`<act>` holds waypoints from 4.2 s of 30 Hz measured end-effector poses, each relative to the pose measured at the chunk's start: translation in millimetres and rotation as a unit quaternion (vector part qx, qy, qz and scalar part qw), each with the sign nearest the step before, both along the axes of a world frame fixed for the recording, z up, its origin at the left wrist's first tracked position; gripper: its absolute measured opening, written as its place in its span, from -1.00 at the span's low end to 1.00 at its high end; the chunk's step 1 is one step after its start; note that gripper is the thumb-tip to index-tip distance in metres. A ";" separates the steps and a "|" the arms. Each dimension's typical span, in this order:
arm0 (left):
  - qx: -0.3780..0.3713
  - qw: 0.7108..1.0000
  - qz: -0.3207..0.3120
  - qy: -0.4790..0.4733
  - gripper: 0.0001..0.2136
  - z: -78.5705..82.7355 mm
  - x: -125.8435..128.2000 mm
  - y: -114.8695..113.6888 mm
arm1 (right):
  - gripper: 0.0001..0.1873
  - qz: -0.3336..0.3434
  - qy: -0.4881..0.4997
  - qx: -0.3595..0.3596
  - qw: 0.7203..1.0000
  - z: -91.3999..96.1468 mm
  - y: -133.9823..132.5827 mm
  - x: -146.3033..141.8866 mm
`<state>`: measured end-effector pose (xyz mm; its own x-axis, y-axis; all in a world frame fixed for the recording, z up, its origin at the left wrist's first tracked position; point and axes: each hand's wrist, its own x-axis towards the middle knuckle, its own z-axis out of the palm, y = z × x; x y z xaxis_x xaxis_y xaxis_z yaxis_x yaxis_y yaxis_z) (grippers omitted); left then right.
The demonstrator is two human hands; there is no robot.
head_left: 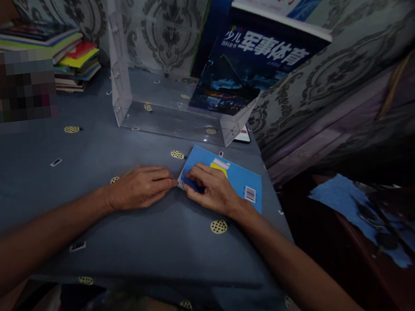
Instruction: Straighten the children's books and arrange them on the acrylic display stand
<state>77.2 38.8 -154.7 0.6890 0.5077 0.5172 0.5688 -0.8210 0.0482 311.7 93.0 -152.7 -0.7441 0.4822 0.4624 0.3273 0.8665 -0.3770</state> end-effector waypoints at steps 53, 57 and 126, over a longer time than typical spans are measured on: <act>-0.156 0.981 0.077 0.083 -0.72 6.7 77.9 111.1 | -0.70 -0.107 -0.225 0.137 0.959 3.8 -36.7 0.2; -0.137 0.979 0.107 0.111 -0.72 14.3 62.4 91.1 | -0.69 -0.071 -0.210 0.112 0.969 9.0 -54.5 13.6; -0.172 0.948 0.256 -0.084 -0.66 -18.7 -1.4 45.4 | -0.63 -0.159 0.006 -0.080 0.984 -14.6 37.9 40.9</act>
<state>75.7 84.3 -173.4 0.2305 0.9112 0.3415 0.8488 -0.3599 0.3873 352.7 130.9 -167.4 -0.5394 0.7563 0.3702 0.5663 0.6512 -0.5052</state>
